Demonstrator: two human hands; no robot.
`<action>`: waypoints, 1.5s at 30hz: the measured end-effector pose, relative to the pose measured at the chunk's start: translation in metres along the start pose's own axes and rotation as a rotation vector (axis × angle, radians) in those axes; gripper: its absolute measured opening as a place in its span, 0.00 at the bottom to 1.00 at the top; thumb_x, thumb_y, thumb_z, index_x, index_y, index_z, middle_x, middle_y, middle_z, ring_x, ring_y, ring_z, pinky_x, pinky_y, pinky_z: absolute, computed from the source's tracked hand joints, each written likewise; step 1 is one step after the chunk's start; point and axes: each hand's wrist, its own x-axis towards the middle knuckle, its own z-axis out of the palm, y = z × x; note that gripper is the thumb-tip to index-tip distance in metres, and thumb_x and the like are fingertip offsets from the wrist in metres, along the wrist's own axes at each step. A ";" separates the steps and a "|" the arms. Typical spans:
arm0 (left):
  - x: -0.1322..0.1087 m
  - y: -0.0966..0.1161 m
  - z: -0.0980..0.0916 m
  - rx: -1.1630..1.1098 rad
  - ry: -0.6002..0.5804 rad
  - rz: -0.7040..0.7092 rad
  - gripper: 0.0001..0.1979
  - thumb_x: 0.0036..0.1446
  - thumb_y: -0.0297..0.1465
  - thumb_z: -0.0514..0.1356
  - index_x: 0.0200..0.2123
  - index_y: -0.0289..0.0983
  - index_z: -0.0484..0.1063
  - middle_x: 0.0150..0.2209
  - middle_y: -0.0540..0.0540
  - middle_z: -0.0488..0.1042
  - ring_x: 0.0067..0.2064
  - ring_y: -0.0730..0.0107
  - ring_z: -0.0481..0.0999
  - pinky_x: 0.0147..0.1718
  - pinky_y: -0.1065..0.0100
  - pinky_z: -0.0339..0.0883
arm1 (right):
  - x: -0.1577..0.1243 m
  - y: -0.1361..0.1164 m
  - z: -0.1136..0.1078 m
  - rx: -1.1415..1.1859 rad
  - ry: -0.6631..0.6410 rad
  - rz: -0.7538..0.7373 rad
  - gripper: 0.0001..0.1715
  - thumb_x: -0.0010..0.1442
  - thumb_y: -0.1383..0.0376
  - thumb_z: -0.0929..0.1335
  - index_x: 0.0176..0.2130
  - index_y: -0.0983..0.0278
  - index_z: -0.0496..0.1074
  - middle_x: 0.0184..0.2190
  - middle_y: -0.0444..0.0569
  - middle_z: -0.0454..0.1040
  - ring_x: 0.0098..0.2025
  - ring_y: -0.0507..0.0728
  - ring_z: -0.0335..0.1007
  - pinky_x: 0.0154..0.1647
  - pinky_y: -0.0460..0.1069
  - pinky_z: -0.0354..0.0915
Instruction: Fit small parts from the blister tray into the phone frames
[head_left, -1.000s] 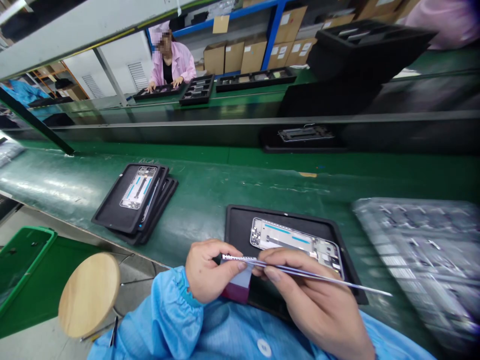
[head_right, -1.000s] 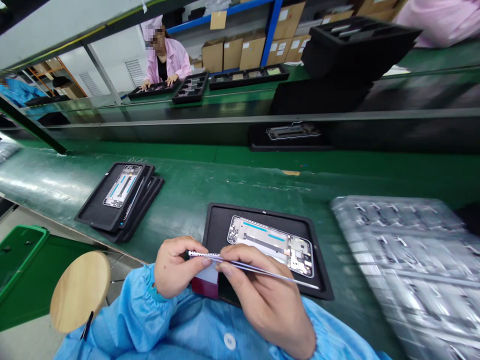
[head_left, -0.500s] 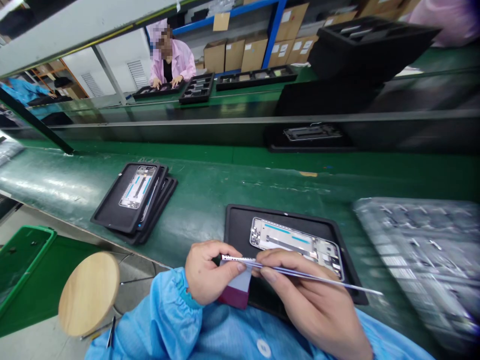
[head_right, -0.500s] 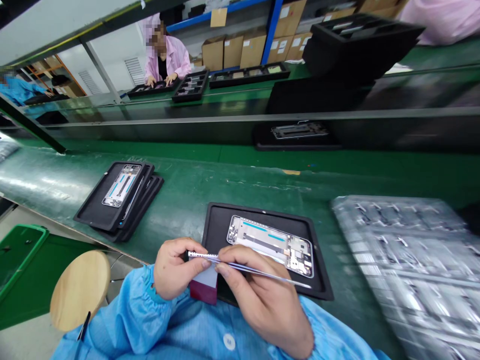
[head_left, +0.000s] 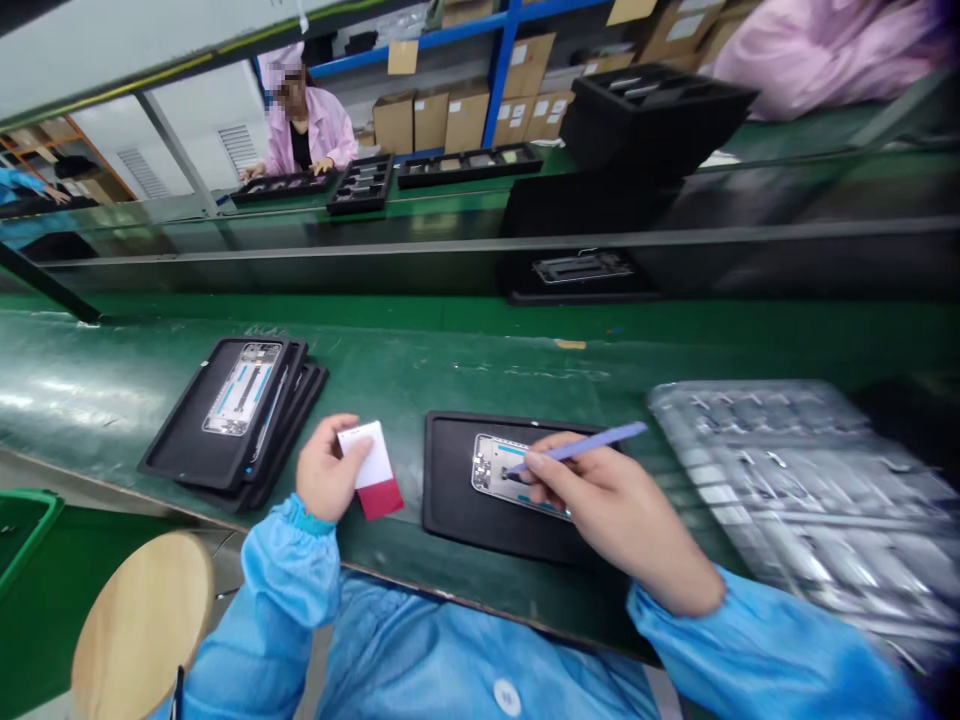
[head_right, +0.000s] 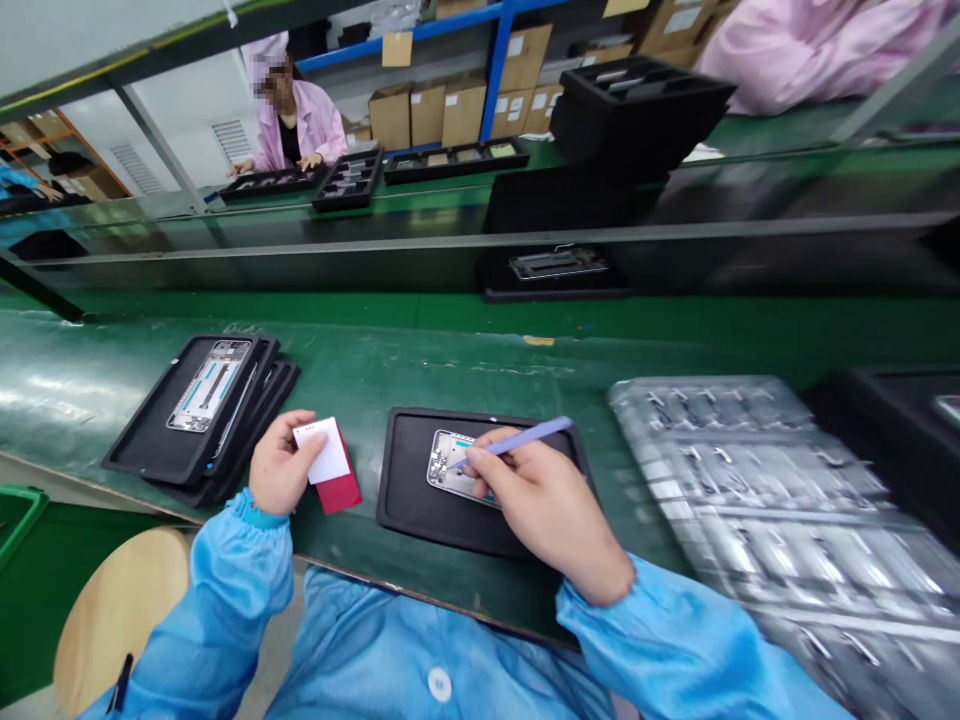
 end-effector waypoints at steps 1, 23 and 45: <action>0.011 -0.006 -0.003 0.019 0.032 0.016 0.22 0.53 0.39 0.67 0.49 0.38 0.72 0.39 0.45 0.78 0.35 0.66 0.78 0.32 0.68 0.75 | 0.005 0.006 0.001 -0.016 -0.002 0.020 0.20 0.63 0.50 0.67 0.35 0.64 0.73 0.23 0.46 0.76 0.26 0.54 0.72 0.25 0.47 0.64; 0.043 -0.042 -0.012 0.275 0.220 0.255 0.22 0.52 0.36 0.67 0.50 0.39 0.71 0.47 0.43 0.72 0.44 0.63 0.75 0.43 0.62 0.73 | 0.027 0.023 0.024 -0.130 -0.020 0.109 0.19 0.63 0.49 0.65 0.33 0.61 0.73 0.21 0.44 0.74 0.25 0.56 0.71 0.29 0.50 0.63; 0.043 -0.041 -0.014 0.440 0.269 0.326 0.21 0.54 0.39 0.64 0.50 0.40 0.70 0.50 0.41 0.70 0.51 0.57 0.73 0.46 0.58 0.70 | 0.019 0.028 0.024 -0.183 0.025 -0.001 0.16 0.62 0.52 0.66 0.38 0.61 0.74 0.27 0.47 0.79 0.26 0.56 0.75 0.26 0.49 0.65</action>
